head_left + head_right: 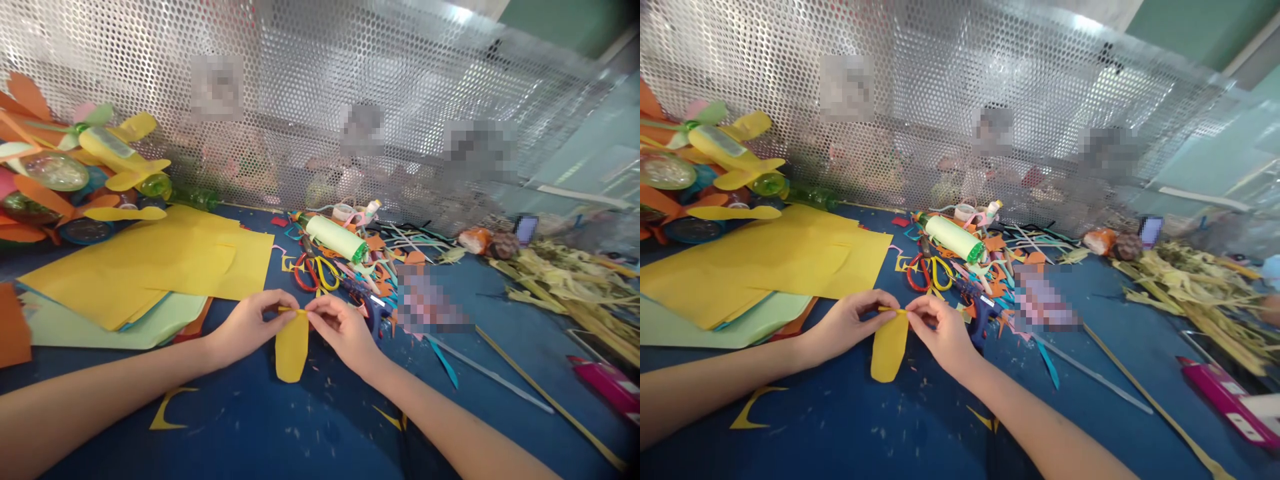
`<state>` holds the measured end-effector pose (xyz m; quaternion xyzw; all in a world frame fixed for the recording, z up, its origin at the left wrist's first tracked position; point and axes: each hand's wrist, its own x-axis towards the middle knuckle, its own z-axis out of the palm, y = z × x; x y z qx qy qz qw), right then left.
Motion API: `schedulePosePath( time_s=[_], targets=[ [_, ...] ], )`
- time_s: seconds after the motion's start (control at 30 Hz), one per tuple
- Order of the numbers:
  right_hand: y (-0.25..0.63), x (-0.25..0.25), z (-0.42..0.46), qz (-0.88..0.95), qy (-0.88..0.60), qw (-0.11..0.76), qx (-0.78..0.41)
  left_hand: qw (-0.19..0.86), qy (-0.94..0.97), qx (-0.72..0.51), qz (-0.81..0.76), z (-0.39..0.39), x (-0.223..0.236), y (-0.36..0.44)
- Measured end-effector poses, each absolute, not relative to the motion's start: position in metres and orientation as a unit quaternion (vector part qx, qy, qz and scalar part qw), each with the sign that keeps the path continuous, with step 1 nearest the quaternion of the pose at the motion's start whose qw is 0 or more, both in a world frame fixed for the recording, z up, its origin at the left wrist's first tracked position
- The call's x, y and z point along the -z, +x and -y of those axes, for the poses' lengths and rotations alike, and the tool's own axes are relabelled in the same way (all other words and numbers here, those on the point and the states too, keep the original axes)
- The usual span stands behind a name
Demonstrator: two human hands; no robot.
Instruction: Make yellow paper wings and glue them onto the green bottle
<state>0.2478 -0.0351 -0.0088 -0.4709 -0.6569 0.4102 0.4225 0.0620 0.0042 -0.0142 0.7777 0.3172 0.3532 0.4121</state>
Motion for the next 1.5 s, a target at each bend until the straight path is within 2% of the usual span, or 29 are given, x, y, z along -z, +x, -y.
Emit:
schedulePosePath(
  time_s=[0.17, 0.9, 1.1, 1.3, 1.5],
  targets=[
    [0.2464, 0.0138, 0.0336, 0.651, -0.472, 0.416, -0.426, 0.412, 0.785, -0.327, -0.326, -0.0053, 0.0116, 0.0609],
    [0.2472, 0.0161, 0.0343, 0.649, -0.446, 0.430, -0.441, 0.473, 0.736, -0.351, -0.333, -0.0073, 0.0168, 0.0593],
    [0.2474, 0.0172, 0.0337, 0.653, -0.448, 0.426, -0.437, 0.451, 0.746, -0.363, -0.330, -0.0049, 0.0160, 0.0582],
    [0.2484, 0.0197, 0.0332, 0.654, -0.446, 0.420, -0.444, 0.383, 0.785, -0.364, -0.325, -0.0027, 0.0133, 0.0567],
    [0.2449, 0.0178, 0.0338, 0.663, -0.442, 0.427, -0.428, 0.347, 0.818, -0.372, -0.267, -0.0008, 0.0093, 0.0569]
  ],
)
